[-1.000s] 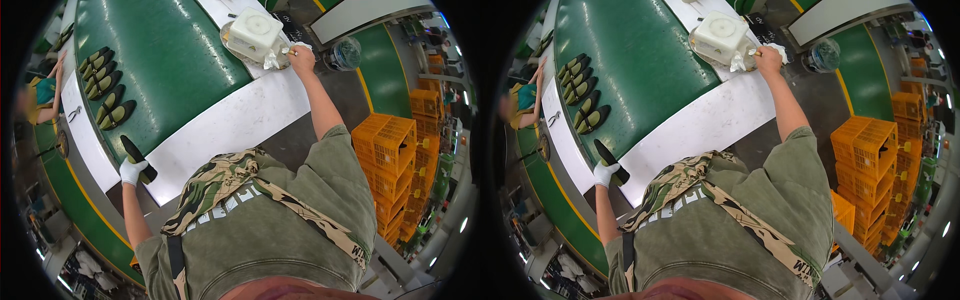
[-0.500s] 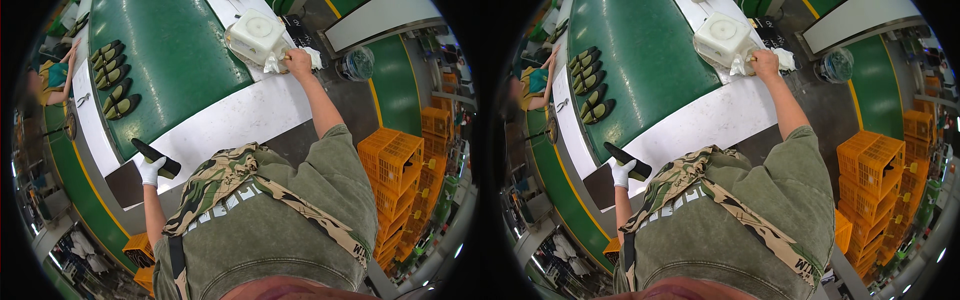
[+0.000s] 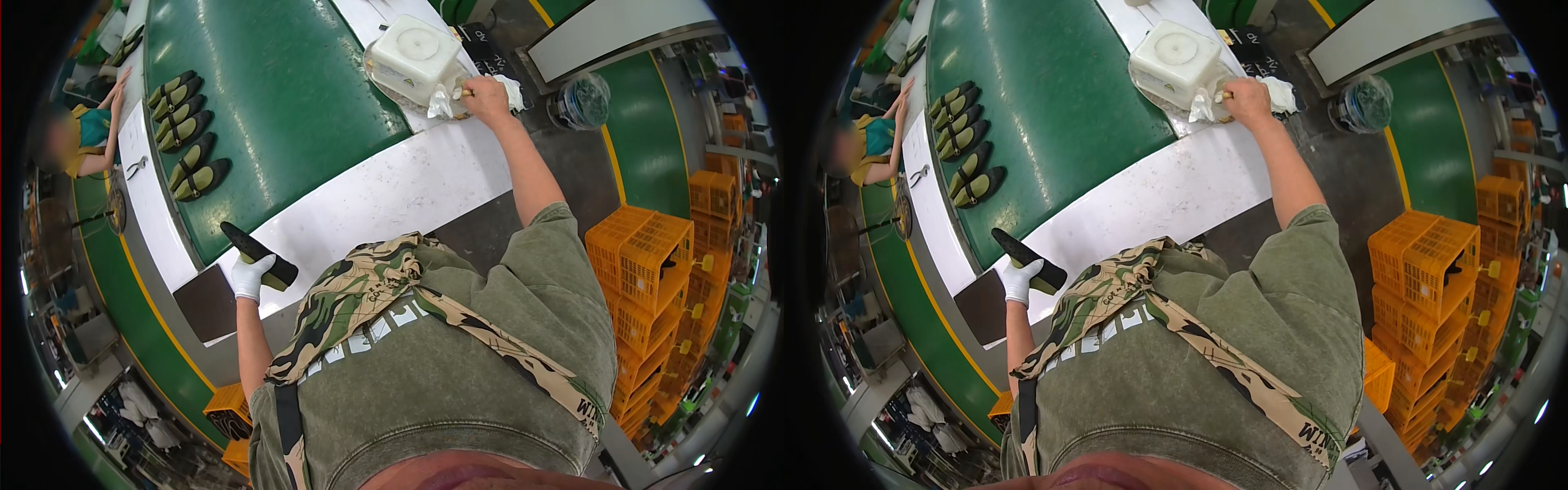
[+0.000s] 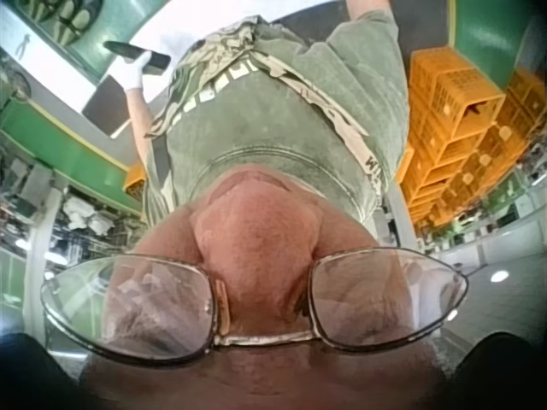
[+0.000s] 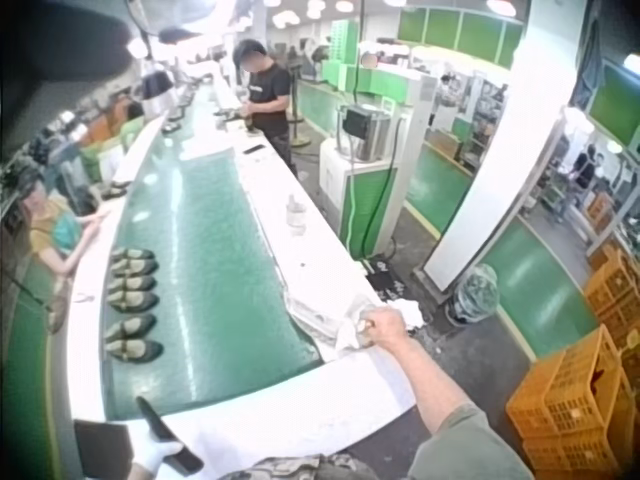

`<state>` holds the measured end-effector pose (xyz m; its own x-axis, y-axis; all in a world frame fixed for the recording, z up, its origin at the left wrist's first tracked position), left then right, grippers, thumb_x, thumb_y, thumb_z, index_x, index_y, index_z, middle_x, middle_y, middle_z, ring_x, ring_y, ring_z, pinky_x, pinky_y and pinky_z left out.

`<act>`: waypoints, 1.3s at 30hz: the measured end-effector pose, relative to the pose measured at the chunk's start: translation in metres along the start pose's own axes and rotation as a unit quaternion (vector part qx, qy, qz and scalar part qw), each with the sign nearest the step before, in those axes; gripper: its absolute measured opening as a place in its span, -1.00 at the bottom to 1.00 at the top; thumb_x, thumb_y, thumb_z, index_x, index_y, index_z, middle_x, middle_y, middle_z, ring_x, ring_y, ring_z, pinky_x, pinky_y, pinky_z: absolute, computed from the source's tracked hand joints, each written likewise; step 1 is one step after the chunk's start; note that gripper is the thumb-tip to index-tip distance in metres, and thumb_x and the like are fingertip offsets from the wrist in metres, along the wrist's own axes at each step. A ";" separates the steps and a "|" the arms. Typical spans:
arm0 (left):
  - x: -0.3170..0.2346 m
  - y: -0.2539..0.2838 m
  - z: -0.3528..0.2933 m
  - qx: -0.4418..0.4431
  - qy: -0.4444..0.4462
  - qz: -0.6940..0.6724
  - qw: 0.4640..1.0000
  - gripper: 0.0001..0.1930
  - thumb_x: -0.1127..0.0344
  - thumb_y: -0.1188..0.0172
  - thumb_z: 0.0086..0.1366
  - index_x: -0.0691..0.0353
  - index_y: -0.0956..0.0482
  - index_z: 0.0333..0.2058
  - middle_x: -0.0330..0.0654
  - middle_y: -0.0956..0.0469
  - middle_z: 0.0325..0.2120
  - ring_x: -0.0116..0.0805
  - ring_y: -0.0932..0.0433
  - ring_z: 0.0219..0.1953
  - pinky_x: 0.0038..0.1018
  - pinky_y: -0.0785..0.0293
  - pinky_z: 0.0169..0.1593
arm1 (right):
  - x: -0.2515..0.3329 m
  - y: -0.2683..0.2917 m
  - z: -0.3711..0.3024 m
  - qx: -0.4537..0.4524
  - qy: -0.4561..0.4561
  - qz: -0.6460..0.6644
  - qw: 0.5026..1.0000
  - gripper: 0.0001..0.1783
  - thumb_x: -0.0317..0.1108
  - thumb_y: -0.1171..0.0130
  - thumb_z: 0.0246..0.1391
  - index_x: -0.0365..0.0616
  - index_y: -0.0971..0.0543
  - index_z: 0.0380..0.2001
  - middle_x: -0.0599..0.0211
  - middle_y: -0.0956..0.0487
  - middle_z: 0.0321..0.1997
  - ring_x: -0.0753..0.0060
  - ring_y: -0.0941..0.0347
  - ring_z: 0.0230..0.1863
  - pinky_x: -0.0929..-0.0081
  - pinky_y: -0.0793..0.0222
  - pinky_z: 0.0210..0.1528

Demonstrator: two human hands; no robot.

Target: Apply adhesive or primer to the edges of shoe soles using a brush and liquid from a container on an assembly line.

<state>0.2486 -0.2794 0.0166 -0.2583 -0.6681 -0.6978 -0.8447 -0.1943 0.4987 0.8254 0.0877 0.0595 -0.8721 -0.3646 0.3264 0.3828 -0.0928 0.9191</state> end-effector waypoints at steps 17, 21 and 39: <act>-0.022 0.000 0.013 -0.010 0.001 -0.008 1.000 -0.57 0.35 -0.52 -0.02 0.33 -0.60 -0.17 -0.20 -0.64 -0.28 -0.37 -0.59 -0.28 -0.44 -0.52 -0.10 | 0.006 0.035 -0.037 -0.087 0.001 -0.040 0.995 -0.94 -0.42 -0.26 -0.20 -0.04 -0.59 -0.54 0.35 -0.58 -0.39 0.14 -0.51 -0.27 0.17 -0.36 -0.24; -0.033 -0.005 0.017 -0.003 -0.024 -0.050 0.998 -0.58 0.36 -0.51 0.00 0.32 -0.59 -0.16 -0.20 -0.63 -0.26 -0.39 -0.59 -0.26 -0.45 -0.52 -0.08 | -0.060 0.013 -0.044 -0.085 -0.285 0.158 0.942 -0.83 -0.32 -0.37 -0.15 -0.10 -0.67 -0.43 0.37 -0.65 -0.41 0.34 -0.55 -0.42 0.34 -0.44 -0.32; -0.159 -0.049 -0.014 0.046 -0.143 -0.177 0.973 -0.41 0.46 -0.44 0.03 0.42 -0.46 0.07 -0.13 -0.57 -0.05 -0.30 -0.55 -0.04 -0.37 -0.46 0.13 | -0.127 -0.014 -0.067 -0.041 -0.352 0.108 0.929 -0.60 -0.03 -0.43 -0.19 -0.12 -0.68 -0.40 0.29 -0.63 -0.50 0.41 -0.52 -0.47 0.34 -0.40 -0.33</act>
<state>0.3377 -0.1738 0.1096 -0.0522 -0.3418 -0.9383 -0.9395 -0.3017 0.1622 0.9512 0.0729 -0.0097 -0.7444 0.3116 0.5905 0.5684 -0.1684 0.8054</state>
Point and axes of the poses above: each hand's wrist, its own z-axis towards the middle knuckle, its own y-axis out of the back of the hand, x = y × z, the point moved 10 cm from there along z, towards the middle knuckle
